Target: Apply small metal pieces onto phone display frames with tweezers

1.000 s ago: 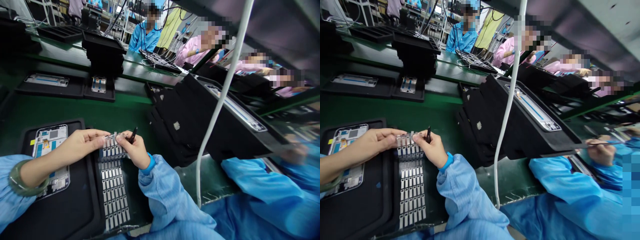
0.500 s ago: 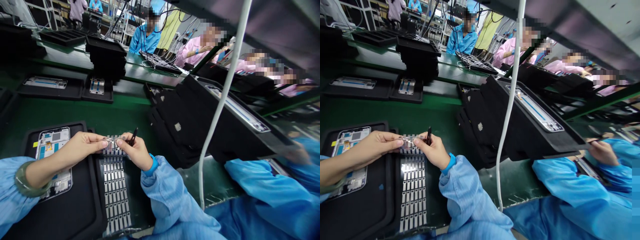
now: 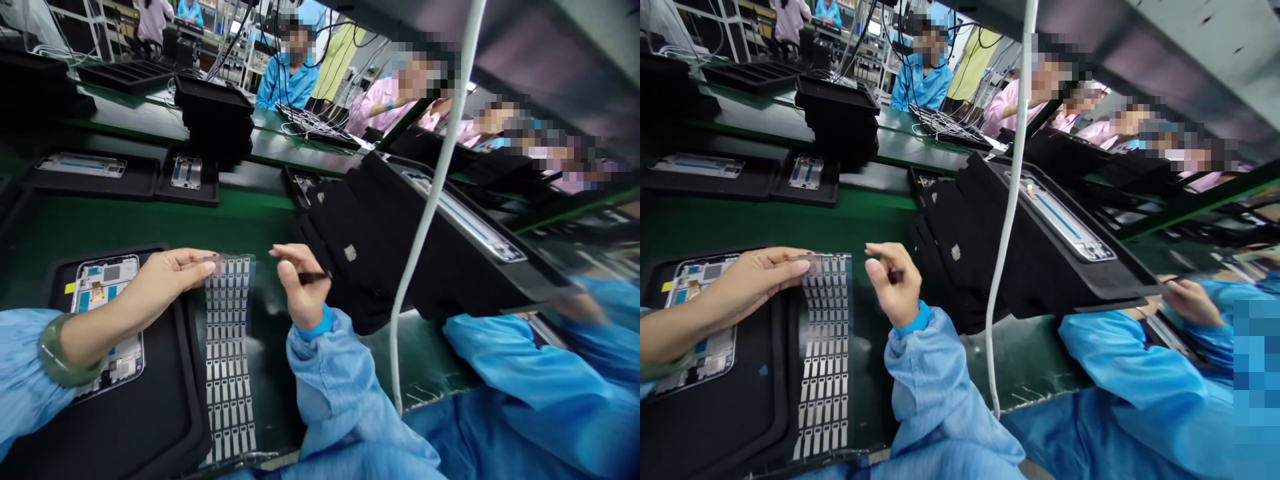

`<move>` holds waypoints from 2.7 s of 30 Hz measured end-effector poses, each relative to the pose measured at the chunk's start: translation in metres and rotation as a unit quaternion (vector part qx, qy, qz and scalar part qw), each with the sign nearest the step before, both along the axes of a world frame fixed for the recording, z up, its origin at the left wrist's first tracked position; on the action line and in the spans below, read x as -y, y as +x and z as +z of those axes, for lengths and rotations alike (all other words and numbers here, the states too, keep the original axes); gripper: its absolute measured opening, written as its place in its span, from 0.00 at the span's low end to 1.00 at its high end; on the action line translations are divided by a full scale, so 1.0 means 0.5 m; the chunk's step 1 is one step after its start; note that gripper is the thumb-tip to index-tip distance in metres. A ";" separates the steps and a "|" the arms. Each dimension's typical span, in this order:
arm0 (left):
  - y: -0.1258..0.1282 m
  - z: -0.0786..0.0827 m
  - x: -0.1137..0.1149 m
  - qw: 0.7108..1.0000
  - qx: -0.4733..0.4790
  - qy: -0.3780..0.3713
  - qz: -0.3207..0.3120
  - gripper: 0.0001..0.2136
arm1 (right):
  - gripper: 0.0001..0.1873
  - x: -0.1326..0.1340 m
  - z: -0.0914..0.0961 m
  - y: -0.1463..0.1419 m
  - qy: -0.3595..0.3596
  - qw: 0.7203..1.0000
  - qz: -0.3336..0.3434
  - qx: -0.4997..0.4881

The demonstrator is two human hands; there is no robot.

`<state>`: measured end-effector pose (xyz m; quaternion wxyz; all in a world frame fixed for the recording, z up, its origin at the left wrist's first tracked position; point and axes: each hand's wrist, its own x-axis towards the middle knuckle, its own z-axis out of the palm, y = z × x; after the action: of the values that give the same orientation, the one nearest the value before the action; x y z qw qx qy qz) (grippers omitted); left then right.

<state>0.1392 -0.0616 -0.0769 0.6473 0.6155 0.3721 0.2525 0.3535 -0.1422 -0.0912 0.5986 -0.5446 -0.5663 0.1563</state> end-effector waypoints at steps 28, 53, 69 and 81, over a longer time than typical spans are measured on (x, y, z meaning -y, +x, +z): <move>0.078 -0.047 0.019 0.779 -0.316 0.476 -0.259 0.26 | 0.20 -0.142 -0.088 0.043 -0.229 0.947 -0.040 -0.220; 0.096 -0.084 -0.067 0.784 -0.355 0.419 -0.289 0.24 | 0.02 -0.166 -0.078 0.053 -0.281 0.904 -0.022 -0.322; -0.053 0.058 -0.056 0.934 -0.192 0.275 -0.125 0.19 | 0.16 -0.126 0.060 -0.123 -0.166 0.897 0.217 -0.349; -0.306 0.000 -0.031 0.859 -0.310 0.403 -0.053 0.25 | 0.15 -0.167 0.069 -0.252 -0.215 0.875 0.263 -0.344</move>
<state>-0.0140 -0.0461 -0.0770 0.2058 0.8877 0.3866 0.1418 0.2276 -0.0586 -0.0566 0.5607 -0.4028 -0.3989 0.6035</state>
